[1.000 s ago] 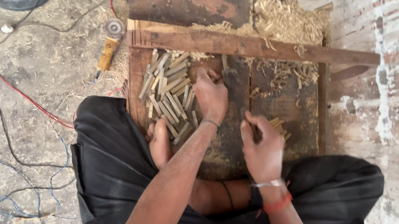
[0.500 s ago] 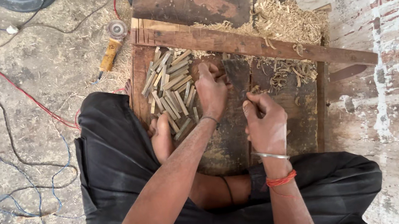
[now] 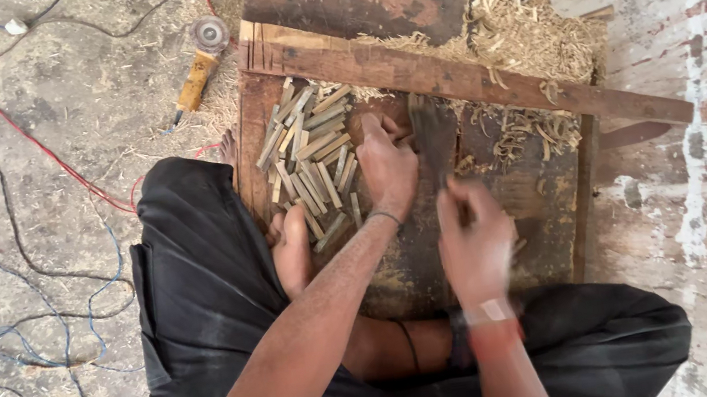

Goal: The person sits cross-legged on the floor at a low wooden bench and whittles small wooden sticks with a knife, shaving thin curls off each piece. Finished sticks are added to a growing pile of carved pieces on the bench, and the person picks up new uncarved sticks one at a time to shape them.

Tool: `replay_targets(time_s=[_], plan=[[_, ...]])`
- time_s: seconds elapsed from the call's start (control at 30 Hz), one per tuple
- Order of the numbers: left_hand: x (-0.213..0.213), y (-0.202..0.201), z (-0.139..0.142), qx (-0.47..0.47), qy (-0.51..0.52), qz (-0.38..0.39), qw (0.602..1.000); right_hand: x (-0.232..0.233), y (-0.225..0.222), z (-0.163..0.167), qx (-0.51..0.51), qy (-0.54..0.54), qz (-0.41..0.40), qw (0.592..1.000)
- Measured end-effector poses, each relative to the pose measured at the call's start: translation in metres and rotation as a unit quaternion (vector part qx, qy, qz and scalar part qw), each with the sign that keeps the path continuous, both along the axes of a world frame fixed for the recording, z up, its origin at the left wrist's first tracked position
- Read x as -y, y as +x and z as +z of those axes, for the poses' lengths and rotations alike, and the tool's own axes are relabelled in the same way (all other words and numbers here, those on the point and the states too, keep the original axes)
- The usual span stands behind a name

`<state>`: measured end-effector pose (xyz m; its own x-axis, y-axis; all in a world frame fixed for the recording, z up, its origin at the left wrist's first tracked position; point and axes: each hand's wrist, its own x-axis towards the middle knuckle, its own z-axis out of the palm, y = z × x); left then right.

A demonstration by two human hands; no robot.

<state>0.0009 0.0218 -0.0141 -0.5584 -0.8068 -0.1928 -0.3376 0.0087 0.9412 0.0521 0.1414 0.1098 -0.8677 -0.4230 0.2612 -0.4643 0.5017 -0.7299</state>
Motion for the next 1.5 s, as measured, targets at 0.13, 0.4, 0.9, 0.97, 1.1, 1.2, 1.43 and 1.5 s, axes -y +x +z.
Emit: replay_targets(time_s=[0.13,0.4,0.9,0.97,1.1,1.2,1.43,1.5], plan=[[-0.001,0.002,0.002,-0.061,-0.07,0.014,0.996,0.01,-0.011,-0.018,0.132,0.022,-0.099,0.986],[0.001,0.003,0.01,-0.047,0.041,0.004,0.998,0.006,0.006,0.029,0.251,0.029,-0.12,0.96],[-0.002,0.002,0.01,-0.052,0.015,0.013,0.998,-0.003,0.01,0.032,0.274,0.039,-0.136,0.951],[-0.002,0.002,0.01,-0.048,0.024,0.013,0.998,-0.004,0.013,0.025,0.241,0.03,-0.131,0.961],[-0.002,0.005,0.01,-0.063,0.032,0.014,0.997,-0.009,0.019,0.013,0.206,0.023,-0.11,0.972],[0.0,0.004,0.009,-0.07,-0.009,0.017,0.997,-0.007,0.016,0.008,0.245,0.01,-0.13,0.961],[0.001,0.002,0.003,-0.085,0.006,0.025,0.996,-0.006,0.006,0.002,0.257,0.007,-0.14,0.956],[0.0,0.001,0.002,-0.079,-0.004,0.023,0.997,-0.007,0.008,0.0,0.265,0.014,-0.145,0.953]])
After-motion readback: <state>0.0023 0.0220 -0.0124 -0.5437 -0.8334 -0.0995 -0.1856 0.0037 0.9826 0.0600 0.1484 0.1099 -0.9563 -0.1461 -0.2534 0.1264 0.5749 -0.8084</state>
